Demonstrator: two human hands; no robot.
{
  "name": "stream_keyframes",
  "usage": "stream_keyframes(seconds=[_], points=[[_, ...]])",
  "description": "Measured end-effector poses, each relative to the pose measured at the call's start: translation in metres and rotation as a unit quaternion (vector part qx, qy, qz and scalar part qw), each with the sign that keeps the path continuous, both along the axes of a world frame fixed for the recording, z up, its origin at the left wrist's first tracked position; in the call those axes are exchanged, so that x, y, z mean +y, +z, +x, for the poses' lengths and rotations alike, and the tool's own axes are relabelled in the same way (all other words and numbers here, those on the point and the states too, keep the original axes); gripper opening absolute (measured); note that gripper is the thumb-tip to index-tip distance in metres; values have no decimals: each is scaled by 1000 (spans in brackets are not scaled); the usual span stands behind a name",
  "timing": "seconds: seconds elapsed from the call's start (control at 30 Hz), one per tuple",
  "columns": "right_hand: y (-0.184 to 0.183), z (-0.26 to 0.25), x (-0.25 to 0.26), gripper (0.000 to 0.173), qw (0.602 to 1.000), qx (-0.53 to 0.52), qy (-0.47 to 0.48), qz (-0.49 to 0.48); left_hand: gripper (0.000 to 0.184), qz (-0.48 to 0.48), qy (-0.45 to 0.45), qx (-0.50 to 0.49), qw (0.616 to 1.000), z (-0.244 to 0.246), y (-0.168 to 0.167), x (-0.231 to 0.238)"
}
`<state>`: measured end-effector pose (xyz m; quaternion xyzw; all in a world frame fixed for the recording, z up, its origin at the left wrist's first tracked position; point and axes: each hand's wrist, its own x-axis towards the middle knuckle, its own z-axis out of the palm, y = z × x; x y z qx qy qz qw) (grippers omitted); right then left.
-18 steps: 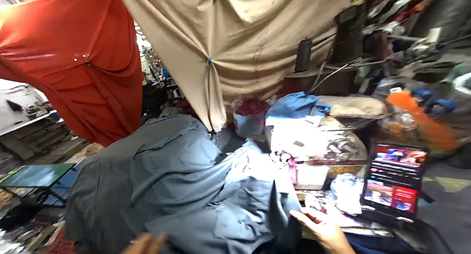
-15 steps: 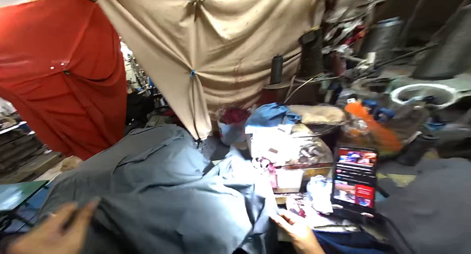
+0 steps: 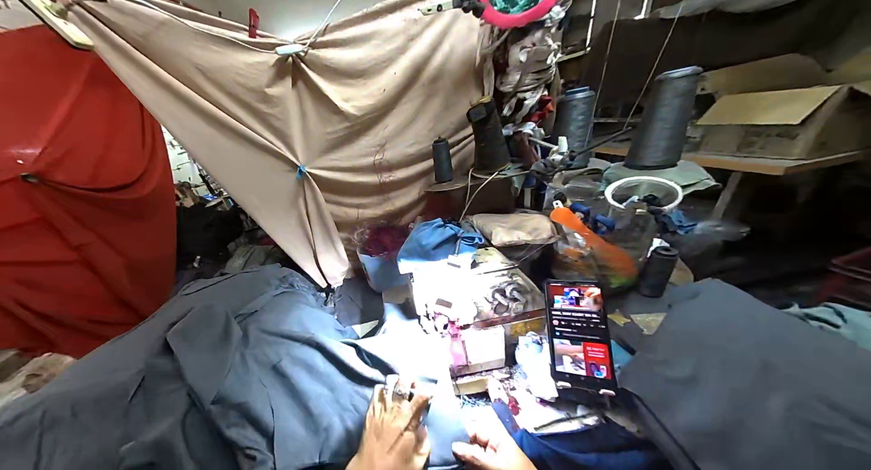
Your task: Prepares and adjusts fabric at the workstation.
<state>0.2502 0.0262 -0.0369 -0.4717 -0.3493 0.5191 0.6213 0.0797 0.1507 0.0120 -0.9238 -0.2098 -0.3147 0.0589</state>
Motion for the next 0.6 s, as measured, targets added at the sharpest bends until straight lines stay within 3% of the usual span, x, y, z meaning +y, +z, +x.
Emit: stream_keyframes(seconds=[0.07,0.13,0.23,0.33,0.43,0.6], points=[[3,2,-3,5,1000,1,-2,9,42,-17,49,15,999,1,-29,3],[2,5,-3,6,1000,7,0,19,36,-75,81,1,994,-7,-24,12],[-4,8,-5,5,1000,9,9,19,21,-214,66,-29,974,-25,16,24],[-9,9,-4,4,1000,6,19,11,25,-299,98,-34,949,-31,72,36],[-12,8,-4,4,1000,13,22,13,31,-277,100,-30,955,-25,102,43],[-10,8,-7,9,999,-3,32,-7,28,-168,-34,-51,984,-15,99,10]])
